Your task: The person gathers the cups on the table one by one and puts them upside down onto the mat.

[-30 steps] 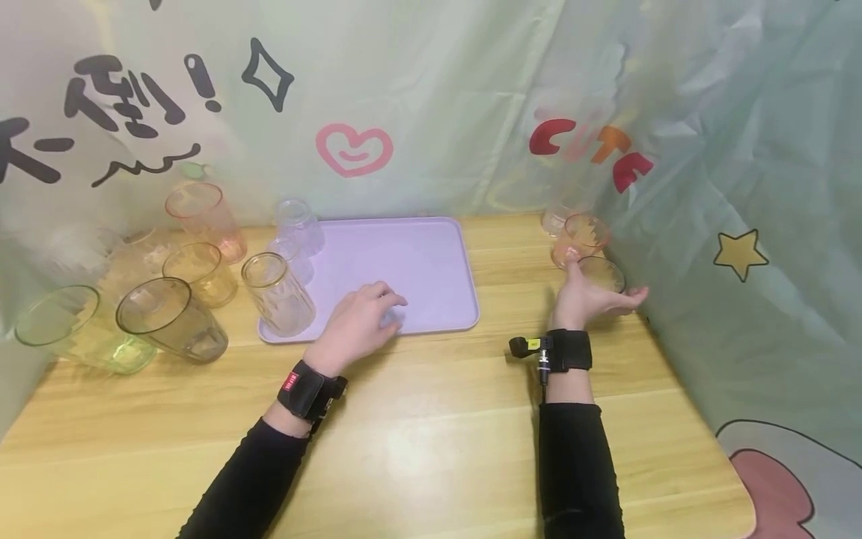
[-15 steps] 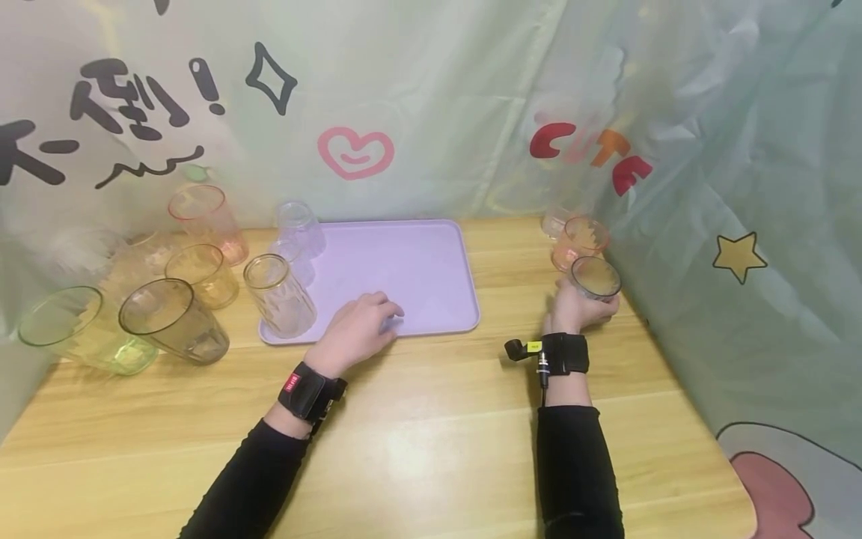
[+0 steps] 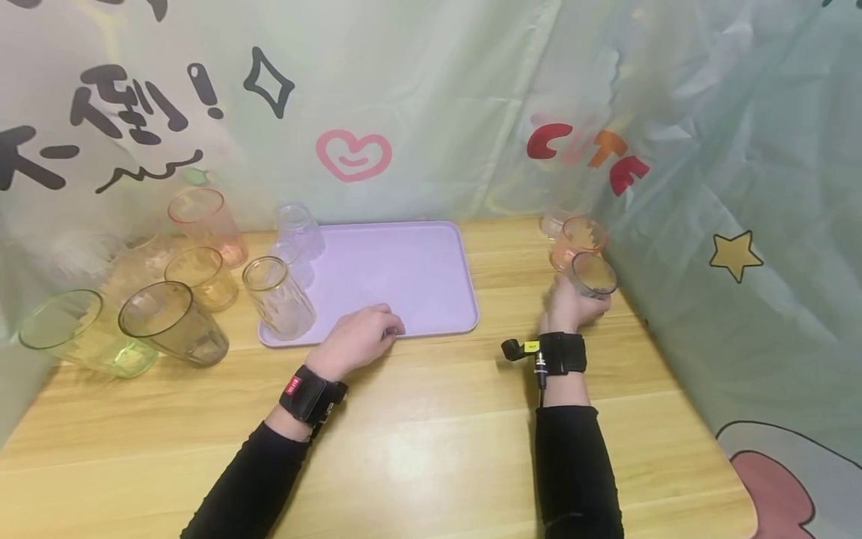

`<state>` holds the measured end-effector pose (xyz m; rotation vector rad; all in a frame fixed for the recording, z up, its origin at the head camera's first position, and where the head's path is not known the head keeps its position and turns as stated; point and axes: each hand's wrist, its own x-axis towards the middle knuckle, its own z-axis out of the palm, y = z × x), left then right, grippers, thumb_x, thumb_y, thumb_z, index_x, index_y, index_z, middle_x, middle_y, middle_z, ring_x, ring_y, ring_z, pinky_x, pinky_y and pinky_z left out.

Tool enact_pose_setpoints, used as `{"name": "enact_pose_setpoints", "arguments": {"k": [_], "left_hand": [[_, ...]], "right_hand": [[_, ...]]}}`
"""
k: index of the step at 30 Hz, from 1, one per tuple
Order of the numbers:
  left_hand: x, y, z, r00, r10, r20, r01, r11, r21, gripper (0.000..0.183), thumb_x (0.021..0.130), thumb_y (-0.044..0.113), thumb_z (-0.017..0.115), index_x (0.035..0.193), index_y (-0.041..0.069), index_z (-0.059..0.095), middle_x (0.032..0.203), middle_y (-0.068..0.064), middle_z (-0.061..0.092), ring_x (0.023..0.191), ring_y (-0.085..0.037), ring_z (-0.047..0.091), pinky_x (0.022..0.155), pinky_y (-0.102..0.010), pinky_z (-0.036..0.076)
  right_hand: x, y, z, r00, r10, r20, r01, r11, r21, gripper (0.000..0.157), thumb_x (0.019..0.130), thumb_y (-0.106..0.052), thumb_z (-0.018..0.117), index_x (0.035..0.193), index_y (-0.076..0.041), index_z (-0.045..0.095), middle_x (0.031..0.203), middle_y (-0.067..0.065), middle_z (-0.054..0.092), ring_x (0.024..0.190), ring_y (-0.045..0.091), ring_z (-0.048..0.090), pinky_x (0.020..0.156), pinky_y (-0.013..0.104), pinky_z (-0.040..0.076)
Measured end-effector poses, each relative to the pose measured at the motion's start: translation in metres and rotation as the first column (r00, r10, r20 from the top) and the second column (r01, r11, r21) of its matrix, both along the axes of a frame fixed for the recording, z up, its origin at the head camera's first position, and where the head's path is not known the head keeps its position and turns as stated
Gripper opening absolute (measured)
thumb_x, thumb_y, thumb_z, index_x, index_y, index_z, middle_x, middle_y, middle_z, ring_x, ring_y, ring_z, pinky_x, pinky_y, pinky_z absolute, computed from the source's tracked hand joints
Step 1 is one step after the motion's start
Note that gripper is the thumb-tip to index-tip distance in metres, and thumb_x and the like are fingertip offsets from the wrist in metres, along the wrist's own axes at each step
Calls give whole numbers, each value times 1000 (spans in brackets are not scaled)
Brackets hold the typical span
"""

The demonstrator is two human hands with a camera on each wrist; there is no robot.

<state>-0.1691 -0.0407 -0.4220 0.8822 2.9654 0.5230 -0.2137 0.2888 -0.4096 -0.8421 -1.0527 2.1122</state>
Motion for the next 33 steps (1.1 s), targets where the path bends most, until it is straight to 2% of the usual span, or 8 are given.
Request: {"name": "enact_pose_setpoints", "arguments": {"k": [3,6,10,13,19,25,30,33], "left_hand": [[0,0,-1,1000,2,-9,-2,1000,-5,17,85,15,58,93,25,69,91,8,57,81,-9,53,58,-30,49],[0,0,-1,1000,-3,-11,2,1000,-3,18,84,15,57,94,24,69,91,8,57,82,-9,53,57,-31,49],[1,-1,-1,1000,-6,-8,6,1000,3,18,84,14,57,94,24,69,91,8,57,82,-9,53,58,-31,49],[2,-1,0,1000,-6,-10,6,1000,8,18,84,13,58,94,23,69,90,8,57,82,-9,53,58,-31,49],[2,0,1,1000,2,-18,-1,1000,19,21,81,10,56,92,22,69,88,7,57,79,-9,53,56,-30,48],[2,0,1,999,23,-39,-21,999,47,18,81,13,57,94,20,68,86,7,56,76,-7,51,55,-28,47],[-3,-1,2,990,54,-133,-41,994,104,27,82,21,60,109,18,61,91,6,54,79,-8,48,57,-25,46],[-6,-1,4,973,89,-211,-53,984,170,42,81,24,63,121,16,53,98,3,52,84,-10,47,60,-26,46]], "right_hand": [[0,-4,4,999,19,-41,-19,1000,8,91,61,5,76,130,-15,22,132,-5,32,112,3,34,91,16,32],[0,-9,8,998,52,-39,-51,998,32,80,65,1,75,124,-14,24,127,-5,31,109,3,34,91,17,33],[-1,-16,14,993,107,-52,-104,993,55,82,64,-8,79,124,-15,24,125,-5,31,107,4,36,91,19,33],[-2,-23,17,982,143,-120,-136,989,65,81,64,-11,80,127,-16,30,127,-3,37,107,6,41,93,22,33],[-2,-42,26,945,203,-255,-188,979,83,63,69,-13,77,123,-16,44,123,3,48,107,16,47,94,33,37],[2,-59,30,910,317,-268,-296,948,115,54,74,-20,75,120,-13,48,118,7,51,108,24,47,96,40,36],[6,-74,32,863,428,-268,-388,902,190,49,78,-24,70,120,-13,47,119,10,49,109,28,48,96,43,38],[7,-83,35,838,473,-270,-441,881,173,45,78,-24,70,115,-12,48,115,9,51,105,28,50,94,43,40]]}}
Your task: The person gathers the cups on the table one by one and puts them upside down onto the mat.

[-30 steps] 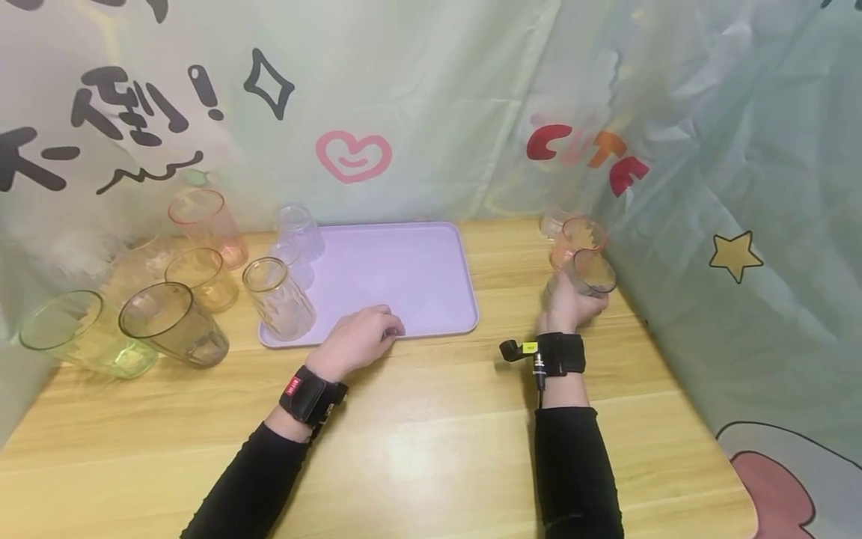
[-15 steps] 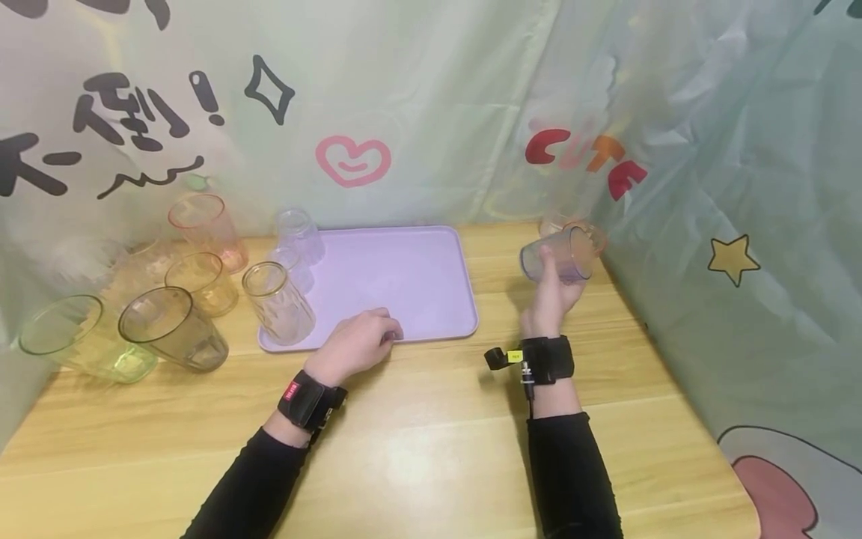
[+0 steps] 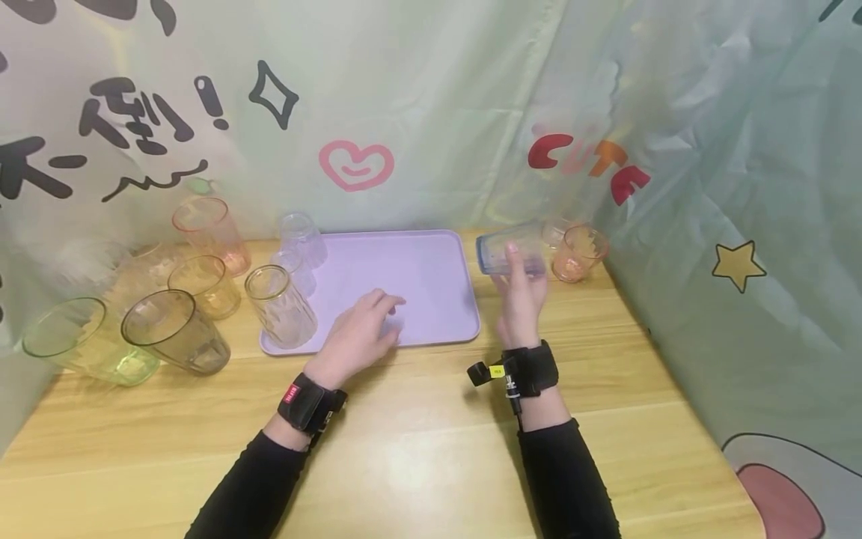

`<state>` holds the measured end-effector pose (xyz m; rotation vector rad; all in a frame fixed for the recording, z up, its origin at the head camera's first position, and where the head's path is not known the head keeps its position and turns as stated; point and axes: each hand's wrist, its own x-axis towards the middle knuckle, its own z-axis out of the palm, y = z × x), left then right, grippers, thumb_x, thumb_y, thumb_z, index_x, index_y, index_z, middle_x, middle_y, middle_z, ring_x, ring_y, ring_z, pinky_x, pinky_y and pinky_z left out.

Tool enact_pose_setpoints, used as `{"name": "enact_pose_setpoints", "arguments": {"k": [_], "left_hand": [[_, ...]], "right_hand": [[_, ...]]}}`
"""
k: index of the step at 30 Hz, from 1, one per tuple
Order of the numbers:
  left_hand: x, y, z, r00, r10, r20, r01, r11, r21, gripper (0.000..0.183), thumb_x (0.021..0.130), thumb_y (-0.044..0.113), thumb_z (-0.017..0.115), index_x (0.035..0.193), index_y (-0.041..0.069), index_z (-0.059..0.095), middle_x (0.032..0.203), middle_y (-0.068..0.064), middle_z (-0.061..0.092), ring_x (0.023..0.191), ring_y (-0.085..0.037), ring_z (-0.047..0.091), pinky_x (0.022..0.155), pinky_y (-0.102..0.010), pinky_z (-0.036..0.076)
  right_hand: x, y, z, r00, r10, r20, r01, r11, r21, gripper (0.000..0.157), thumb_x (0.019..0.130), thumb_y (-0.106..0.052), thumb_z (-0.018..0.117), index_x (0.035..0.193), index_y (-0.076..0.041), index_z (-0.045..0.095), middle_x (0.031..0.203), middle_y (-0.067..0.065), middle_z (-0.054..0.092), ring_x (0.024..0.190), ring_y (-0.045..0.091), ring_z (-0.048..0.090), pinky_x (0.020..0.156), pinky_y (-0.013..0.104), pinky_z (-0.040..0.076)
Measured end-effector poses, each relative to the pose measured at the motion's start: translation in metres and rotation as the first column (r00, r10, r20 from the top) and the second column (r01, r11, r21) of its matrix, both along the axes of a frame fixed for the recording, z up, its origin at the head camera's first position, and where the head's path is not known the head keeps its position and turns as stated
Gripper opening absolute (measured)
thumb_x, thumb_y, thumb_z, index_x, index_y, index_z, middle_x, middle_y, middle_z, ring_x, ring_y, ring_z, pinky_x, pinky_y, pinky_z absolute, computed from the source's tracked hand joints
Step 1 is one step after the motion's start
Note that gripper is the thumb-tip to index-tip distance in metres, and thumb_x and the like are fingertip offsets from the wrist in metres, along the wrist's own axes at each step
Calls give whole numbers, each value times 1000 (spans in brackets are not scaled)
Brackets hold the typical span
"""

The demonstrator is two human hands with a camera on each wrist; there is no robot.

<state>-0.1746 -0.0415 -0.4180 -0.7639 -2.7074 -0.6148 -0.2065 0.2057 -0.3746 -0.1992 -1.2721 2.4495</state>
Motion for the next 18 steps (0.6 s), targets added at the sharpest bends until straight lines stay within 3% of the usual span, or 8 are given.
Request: {"name": "enact_pose_setpoints", "arguments": {"k": [5,9,18], "left_hand": [[-3,1,5,993,39,-113,-23,991,135,66,79,30,67,134,12,36,116,-4,46,98,-17,45,73,-34,48],[-3,3,8,983,62,-175,-21,974,225,76,77,37,69,137,9,31,126,-9,42,108,-18,42,85,-36,46],[-2,7,12,971,68,-227,40,898,438,86,75,38,71,140,8,23,133,-9,35,117,-14,35,93,-30,41]], "right_hand": [[4,-13,2,989,150,16,-149,988,-41,41,80,-25,69,112,-10,48,105,7,57,95,25,55,87,35,48],[7,-23,-1,957,290,-2,-290,957,-28,45,84,-26,64,121,-12,44,113,10,54,99,26,54,86,35,48],[15,-53,-13,892,452,22,-453,889,73,51,90,-32,54,134,-16,34,125,14,45,109,34,48,87,38,47]]}}
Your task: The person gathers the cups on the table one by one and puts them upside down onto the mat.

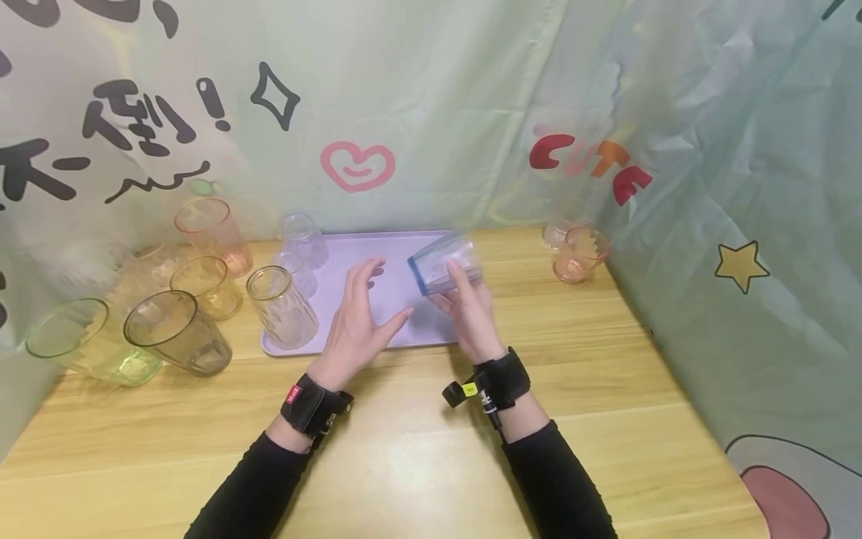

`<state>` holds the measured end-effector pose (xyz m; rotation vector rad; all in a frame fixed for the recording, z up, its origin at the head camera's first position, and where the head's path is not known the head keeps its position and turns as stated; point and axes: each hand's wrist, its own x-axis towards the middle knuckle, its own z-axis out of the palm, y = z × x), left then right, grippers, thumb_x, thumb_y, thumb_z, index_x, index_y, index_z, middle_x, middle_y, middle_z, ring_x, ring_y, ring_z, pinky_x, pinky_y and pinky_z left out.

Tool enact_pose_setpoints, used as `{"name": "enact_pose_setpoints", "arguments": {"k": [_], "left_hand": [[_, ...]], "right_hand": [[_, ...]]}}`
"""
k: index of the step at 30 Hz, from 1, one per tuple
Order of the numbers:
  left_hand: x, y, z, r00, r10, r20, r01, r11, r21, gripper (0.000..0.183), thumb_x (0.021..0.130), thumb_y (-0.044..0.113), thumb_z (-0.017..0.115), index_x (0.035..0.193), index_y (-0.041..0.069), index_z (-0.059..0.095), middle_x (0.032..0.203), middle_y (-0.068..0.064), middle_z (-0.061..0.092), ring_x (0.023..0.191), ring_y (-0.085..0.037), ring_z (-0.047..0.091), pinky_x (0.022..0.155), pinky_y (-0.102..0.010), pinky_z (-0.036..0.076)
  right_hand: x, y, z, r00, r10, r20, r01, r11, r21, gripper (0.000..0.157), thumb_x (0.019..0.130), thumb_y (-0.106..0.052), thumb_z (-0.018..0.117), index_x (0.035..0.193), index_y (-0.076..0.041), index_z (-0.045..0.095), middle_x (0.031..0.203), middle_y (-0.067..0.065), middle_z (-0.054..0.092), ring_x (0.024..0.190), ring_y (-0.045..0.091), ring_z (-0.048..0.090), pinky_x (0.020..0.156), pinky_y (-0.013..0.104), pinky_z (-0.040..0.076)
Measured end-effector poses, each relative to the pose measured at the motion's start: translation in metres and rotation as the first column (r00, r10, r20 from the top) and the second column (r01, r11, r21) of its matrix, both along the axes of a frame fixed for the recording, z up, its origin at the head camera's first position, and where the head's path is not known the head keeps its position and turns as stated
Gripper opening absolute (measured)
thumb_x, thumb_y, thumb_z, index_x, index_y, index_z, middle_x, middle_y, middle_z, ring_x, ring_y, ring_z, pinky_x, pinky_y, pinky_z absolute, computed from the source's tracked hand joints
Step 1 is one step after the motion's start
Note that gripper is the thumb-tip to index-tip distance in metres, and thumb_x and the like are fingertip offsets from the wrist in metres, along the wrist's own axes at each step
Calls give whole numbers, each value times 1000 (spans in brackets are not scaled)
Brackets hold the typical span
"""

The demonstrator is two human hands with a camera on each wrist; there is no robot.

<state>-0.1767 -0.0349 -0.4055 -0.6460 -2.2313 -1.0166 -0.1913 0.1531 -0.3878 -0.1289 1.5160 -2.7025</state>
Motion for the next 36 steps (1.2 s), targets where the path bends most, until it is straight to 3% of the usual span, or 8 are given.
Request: {"name": "enact_pose_setpoints", "arguments": {"k": [7,17,23,31,36], "left_hand": [[1,1,3,999,-30,-21,31,999,31,90,73,37,74,140,8,22,136,-10,32,121,-16,32,101,-32,34],[3,2,3,999,-51,-1,51,998,22,99,67,31,79,142,12,17,137,-10,30,119,-16,34,99,-31,36],[3,3,5,998,-67,-18,68,997,30,94,66,29,80,138,8,23,137,-9,30,121,-16,32,101,-32,33],[2,3,4,997,-78,-29,79,996,39,85,65,25,81,129,1,31,136,-10,31,123,-17,30,104,-32,30],[2,1,4,997,-67,-39,69,996,51,82,65,26,80,129,4,33,134,-11,29,119,-17,33,99,-30,36]], "right_hand": [[8,-16,-6,995,96,0,-96,995,24,51,92,-35,50,136,-17,33,127,14,46,107,34,49,83,34,50],[16,-28,-11,974,225,3,-224,971,78,51,94,-42,43,136,-17,35,130,11,46,108,30,48,76,27,50],[18,-32,-12,958,284,46,-288,950,118,56,93,-49,40,138,-15,33,132,11,45,111,27,46,79,26,47],[17,-32,-13,952,302,42,-305,943,130,56,94,-48,38,138,-14,33,131,11,45,112,27,45,83,28,47],[14,-30,-13,966,260,11,-257,949,182,51,96,-41,38,139,-14,30,133,11,42,114,28,44,91,36,44]]}}
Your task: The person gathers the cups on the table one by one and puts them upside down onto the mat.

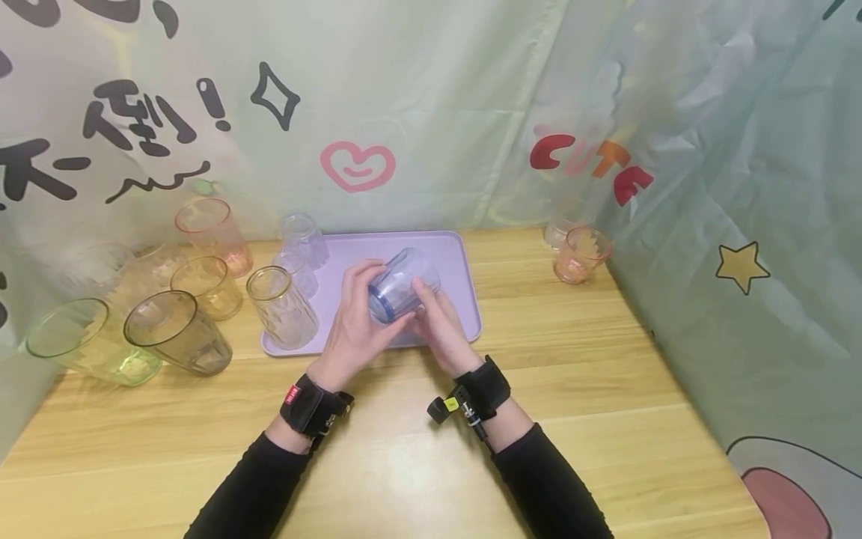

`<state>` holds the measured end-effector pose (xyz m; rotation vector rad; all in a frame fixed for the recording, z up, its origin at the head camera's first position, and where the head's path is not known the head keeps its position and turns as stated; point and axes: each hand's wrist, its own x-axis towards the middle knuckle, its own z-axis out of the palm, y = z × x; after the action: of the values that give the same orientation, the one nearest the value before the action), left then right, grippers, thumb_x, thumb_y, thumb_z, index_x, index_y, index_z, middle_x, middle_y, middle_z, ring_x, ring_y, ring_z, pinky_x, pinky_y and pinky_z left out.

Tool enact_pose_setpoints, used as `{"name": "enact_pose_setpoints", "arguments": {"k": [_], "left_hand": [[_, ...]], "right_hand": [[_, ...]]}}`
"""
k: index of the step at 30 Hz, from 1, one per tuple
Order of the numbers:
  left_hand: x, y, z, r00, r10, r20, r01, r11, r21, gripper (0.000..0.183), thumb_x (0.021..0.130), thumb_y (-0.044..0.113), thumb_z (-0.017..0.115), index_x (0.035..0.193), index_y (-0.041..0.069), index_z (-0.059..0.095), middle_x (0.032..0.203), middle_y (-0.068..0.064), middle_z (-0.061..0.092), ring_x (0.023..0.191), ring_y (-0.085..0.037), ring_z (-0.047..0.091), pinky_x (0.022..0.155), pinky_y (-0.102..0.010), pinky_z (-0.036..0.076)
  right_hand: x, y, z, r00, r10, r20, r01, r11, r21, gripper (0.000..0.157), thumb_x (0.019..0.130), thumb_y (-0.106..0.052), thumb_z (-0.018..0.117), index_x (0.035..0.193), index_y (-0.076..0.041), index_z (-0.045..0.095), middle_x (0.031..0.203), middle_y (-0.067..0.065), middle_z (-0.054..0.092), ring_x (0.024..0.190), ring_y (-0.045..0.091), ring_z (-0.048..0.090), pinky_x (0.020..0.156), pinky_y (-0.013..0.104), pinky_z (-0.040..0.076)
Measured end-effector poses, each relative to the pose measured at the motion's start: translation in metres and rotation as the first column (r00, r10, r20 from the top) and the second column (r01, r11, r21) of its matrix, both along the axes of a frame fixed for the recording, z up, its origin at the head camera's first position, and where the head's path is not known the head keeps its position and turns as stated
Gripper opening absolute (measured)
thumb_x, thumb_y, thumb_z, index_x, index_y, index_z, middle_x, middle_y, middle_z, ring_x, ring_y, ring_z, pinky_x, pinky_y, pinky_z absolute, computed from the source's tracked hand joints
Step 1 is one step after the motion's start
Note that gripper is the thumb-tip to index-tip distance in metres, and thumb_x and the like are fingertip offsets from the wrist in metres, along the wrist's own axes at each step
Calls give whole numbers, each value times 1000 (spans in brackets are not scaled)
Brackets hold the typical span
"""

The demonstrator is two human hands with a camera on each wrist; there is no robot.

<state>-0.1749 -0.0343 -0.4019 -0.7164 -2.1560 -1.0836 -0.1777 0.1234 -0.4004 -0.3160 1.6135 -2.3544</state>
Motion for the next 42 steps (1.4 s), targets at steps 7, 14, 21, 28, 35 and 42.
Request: {"name": "enact_pose_setpoints", "arguments": {"k": [7,14,21,28,35,42], "left_hand": [[-2,-6,2,997,66,-48,-65,997,30,79,65,28,80,130,9,39,123,-16,28,111,-18,39,91,-30,43],[-9,-13,7,989,129,-66,-127,991,41,79,66,29,80,133,14,41,119,-16,30,106,-18,42,86,-32,46],[-29,-17,14,974,222,-48,-217,972,93,80,66,27,80,133,12,39,121,-14,33,109,-18,40,92,-31,42],[-53,-13,26,946,323,31,-324,945,48,81,70,30,77,136,14,33,128,-8,34,111,-16,40,80,-36,49],[-78,-9,32,898,433,80,-432,901,-31,79,73,27,74,138,12,31,132,-10,35,119,-18,32,94,-37,38],[-103,-11,25,800,561,215,-538,828,-157,79,76,23,71,140,12,26,135,-12,30,119,-25,26,94,-41,35]], "right_hand": [[-26,23,-23,987,-125,-102,135,986,101,56,89,-44,51,128,-4,40,128,18,44,104,35,51,89,45,46],[-64,70,-60,948,-269,-172,310,907,286,57,86,-39,59,130,-8,42,124,16,50,99,32,54,76,39,53],[-35,73,-8,932,-287,-219,361,709,606,57,85,-35,60,126,2,44,113,20,51,90,39,55,74,48,51],[-36,89,-11,938,-150,-311,345,458,819,42,85,-18,60,121,2,49,108,18,56,87,27,56,69,38,52],[-41,94,-21,943,-74,-324,328,356,875,39,79,-6,62,115,3,54,101,19,60,84,26,56,73,41,50],[-42,94,-25,947,-21,-321,313,291,904,43,73,2,61,116,3,54,95,18,61,82,24,55,71,39,49]]}}
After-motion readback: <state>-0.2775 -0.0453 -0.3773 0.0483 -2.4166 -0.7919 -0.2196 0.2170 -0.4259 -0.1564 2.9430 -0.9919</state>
